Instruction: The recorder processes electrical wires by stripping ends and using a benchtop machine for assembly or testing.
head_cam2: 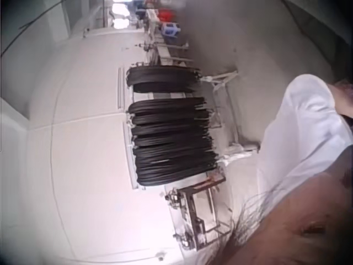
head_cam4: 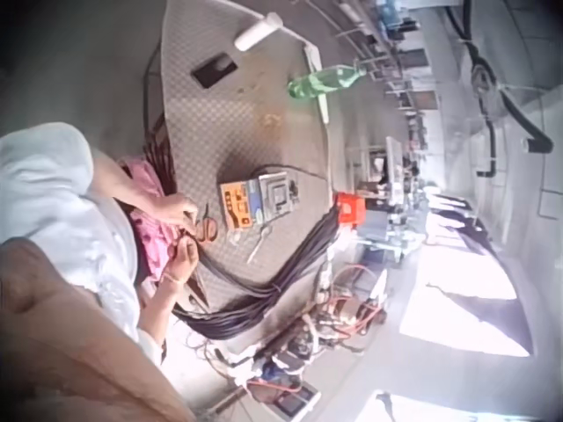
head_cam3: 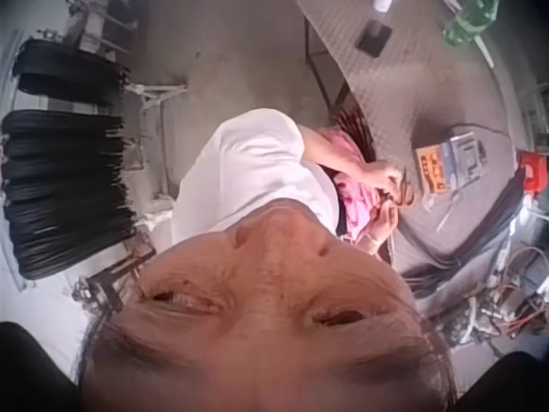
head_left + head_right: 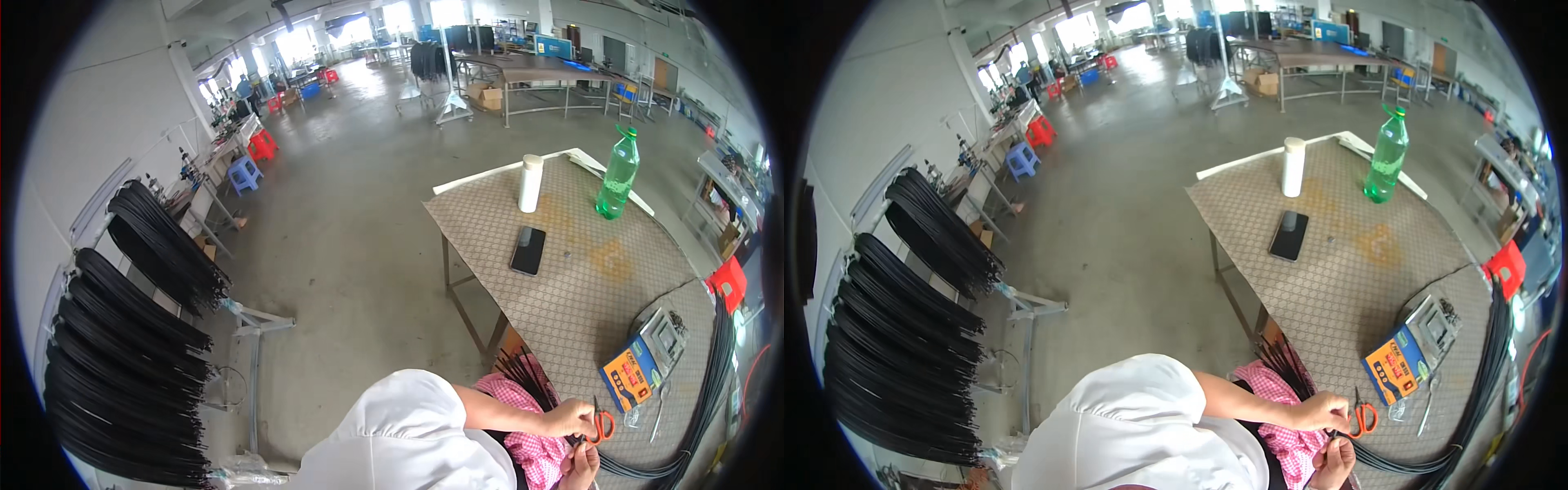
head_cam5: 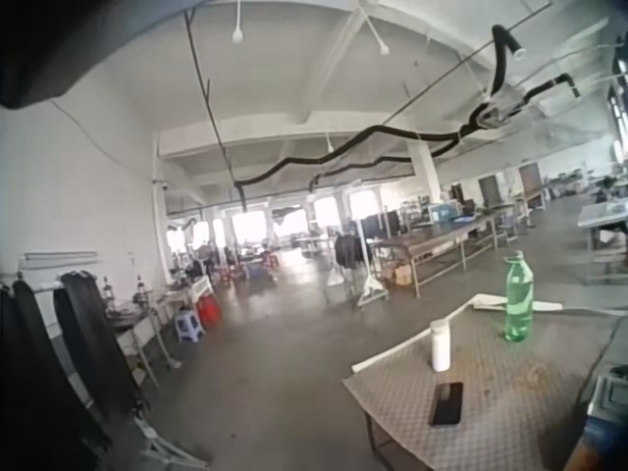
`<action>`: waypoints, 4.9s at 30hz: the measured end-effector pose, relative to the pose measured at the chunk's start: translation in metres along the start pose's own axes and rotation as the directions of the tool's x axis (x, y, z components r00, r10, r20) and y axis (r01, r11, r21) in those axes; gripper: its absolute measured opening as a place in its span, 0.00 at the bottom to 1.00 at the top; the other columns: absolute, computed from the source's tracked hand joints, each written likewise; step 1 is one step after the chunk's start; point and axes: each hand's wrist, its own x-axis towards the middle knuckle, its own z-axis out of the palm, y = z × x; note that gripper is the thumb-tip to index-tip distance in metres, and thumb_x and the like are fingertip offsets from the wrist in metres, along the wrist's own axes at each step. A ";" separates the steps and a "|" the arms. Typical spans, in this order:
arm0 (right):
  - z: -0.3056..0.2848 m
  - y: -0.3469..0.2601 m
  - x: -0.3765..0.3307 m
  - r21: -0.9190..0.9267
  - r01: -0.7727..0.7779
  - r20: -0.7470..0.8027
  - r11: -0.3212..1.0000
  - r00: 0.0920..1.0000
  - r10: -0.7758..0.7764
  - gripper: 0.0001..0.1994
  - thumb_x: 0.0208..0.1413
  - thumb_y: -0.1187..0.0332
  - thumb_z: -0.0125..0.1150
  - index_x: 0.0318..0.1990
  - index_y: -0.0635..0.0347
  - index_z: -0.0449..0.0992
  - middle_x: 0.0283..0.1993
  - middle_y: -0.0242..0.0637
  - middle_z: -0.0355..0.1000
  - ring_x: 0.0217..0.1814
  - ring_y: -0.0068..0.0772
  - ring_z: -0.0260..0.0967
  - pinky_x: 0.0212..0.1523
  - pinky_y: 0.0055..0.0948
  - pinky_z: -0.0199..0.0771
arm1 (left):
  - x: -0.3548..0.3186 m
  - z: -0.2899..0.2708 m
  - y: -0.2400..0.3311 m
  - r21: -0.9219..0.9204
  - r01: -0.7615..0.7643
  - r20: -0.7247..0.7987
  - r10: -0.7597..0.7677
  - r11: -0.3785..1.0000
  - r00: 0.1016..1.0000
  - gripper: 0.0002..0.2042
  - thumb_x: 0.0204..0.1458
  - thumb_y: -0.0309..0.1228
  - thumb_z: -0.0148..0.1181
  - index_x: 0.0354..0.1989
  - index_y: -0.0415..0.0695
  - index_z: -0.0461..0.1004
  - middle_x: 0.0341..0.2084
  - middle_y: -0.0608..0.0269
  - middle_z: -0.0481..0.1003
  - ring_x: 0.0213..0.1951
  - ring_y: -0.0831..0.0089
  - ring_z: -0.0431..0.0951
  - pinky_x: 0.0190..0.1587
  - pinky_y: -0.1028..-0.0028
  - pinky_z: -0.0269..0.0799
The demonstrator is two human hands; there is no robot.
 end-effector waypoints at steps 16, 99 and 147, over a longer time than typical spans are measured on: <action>-0.024 0.022 0.024 -0.152 0.238 -0.058 0.959 0.967 -0.249 0.05 0.53 0.70 0.51 0.28 0.61 0.70 0.16 0.21 0.57 0.14 0.09 0.48 0.13 0.13 0.44 | 0.008 -0.007 0.000 -0.478 0.426 0.257 -0.342 0.768 0.904 0.09 0.49 0.28 0.55 0.39 0.41 0.71 0.32 0.66 0.73 0.33 0.82 0.71 0.36 0.82 0.69; -0.061 0.013 0.009 0.174 -0.046 0.107 0.984 0.994 0.027 0.04 0.50 0.72 0.57 0.28 0.63 0.70 0.18 0.26 0.62 0.15 0.13 0.52 0.13 0.13 0.47 | 0.023 0.010 0.036 -0.061 0.385 0.248 -0.359 0.921 0.900 0.03 0.46 0.21 0.53 0.28 0.39 0.73 0.20 0.65 0.72 0.23 0.82 0.70 0.28 0.82 0.66; -0.036 0.038 0.018 0.311 0.112 -0.072 0.944 0.993 -0.095 0.05 0.46 0.76 0.60 0.25 0.63 0.69 0.22 0.31 0.68 0.18 0.16 0.60 0.17 0.14 0.59 | 0.003 0.019 0.019 -0.621 0.508 0.155 -0.542 0.596 0.826 0.08 0.53 0.34 0.50 0.32 0.42 0.69 0.25 0.67 0.70 0.29 0.79 0.69 0.35 0.78 0.64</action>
